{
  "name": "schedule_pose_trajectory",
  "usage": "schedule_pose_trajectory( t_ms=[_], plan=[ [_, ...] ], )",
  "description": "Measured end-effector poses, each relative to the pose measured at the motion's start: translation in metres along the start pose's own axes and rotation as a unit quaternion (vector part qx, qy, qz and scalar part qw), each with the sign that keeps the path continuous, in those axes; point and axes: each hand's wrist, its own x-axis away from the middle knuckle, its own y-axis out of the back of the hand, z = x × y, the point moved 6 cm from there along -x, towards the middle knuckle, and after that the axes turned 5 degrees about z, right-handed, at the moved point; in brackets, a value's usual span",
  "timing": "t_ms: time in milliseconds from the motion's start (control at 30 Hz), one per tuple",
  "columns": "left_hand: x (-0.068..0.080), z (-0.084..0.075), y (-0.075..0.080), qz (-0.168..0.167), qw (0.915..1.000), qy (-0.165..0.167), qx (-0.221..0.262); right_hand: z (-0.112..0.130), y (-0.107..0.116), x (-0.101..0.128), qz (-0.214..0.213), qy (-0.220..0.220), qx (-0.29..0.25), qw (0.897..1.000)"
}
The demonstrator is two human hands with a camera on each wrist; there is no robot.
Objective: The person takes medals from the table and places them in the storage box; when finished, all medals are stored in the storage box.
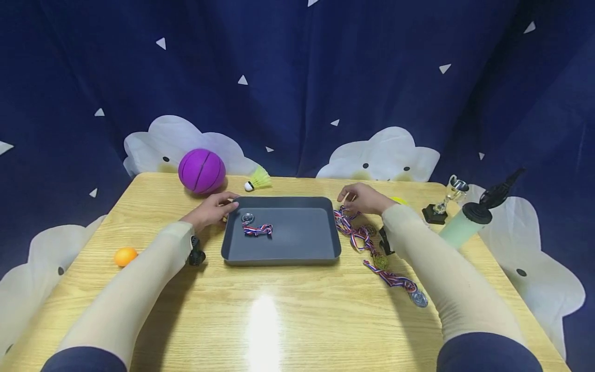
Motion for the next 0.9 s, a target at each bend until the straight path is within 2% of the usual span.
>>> schedule_pose_trajectory(
  t_ms=[100,200,500,733,900],
  plan=[
    [-0.001,0.001,0.000,0.003,1.0000,0.000,-0.002,-0.016,-0.013,0.006,0.033,0.002,0.000,0.999],
    [-0.002,0.002,0.000,0.000,1.0000,0.001,-0.005,-0.022,-0.021,0.007,0.048,0.002,0.018,0.999],
    [-0.003,0.004,0.000,0.001,0.9999,0.013,-0.008,-0.026,-0.024,0.006,0.054,-0.001,0.069,0.996],
    [-0.002,0.004,0.001,-0.004,0.9998,0.013,-0.011,-0.024,-0.024,0.007,0.082,0.028,0.052,0.995],
    [-0.001,0.001,0.000,0.000,0.9999,0.011,-0.010,-0.025,-0.021,0.005,0.064,0.023,0.104,0.992]
  ],
)
